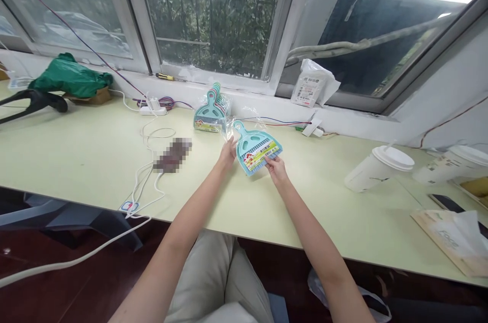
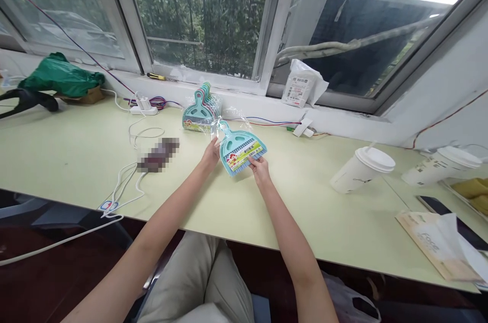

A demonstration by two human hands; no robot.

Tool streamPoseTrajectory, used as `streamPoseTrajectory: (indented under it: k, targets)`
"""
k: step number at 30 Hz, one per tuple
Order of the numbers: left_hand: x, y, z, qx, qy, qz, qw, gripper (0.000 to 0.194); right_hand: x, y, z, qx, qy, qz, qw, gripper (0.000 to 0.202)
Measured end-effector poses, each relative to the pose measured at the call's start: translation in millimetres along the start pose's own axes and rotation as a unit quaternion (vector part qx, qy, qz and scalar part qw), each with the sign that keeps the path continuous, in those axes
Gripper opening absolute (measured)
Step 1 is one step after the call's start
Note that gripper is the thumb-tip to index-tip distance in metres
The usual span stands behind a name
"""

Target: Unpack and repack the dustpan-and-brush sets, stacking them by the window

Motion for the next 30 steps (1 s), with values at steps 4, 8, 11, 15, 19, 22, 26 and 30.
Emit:
streamPoseTrajectory:
  k: [4, 8, 11, 15, 19, 22, 26, 30]
  targets:
    - [-17, 13.2, -1, -0.073, -0.038, -0.04, 0.996, 0.049, -4, -1, -2, 0.031, -0.038, 0.013, 0.999, 0.037]
    - [-23, 23.5, -10, -0.131, -0.063, -0.02, 0.989, 0.048, -6, -9, -2, 0.09, -0.06, 0.021, 0.994, 0.056]
    - [-21, 22.6, -12, -0.137, -0.064, -0.01, 0.988, 0.052, -5, -13, -1, 0.112, -0.061, 0.008, 0.992, 0.061]
    - [-19, 17.6, -9, -0.131, -0.062, 0.004, 0.989, 0.049, -5, -9, 0, 0.076, -0.04, -0.007, 0.996, 0.052]
    - [-21, 13.5, -8, -0.132, -0.083, 0.036, 0.987, 0.044, -6, -1, -1, 0.016, -0.005, -0.017, 1.0, 0.04]
    - [-26, 18.2, -15, -0.16, -0.109, 0.034, 0.981, 0.045, -9, -3, -2, 0.039, -0.017, 0.0, 0.999, 0.039]
    - [-33, 34.6, -30, -0.216, -0.134, 0.013, 0.967, 0.048, -14, -8, -5, 0.099, -0.067, 0.027, 0.992, 0.057]
    - [-32, 42.6, -33, -0.214, -0.107, 0.0, 0.971, 0.055, -12, -9, -5, 0.114, -0.083, 0.025, 0.99, 0.062]
Point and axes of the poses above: each hand's wrist, its own z-axis towards the middle knuckle, its own y-axis out of the palm, x = y × z, the point moved 6 cm from there along z, towards the middle knuckle, and after that the axes turned 5 degrees about x, right-handed, at the moved point
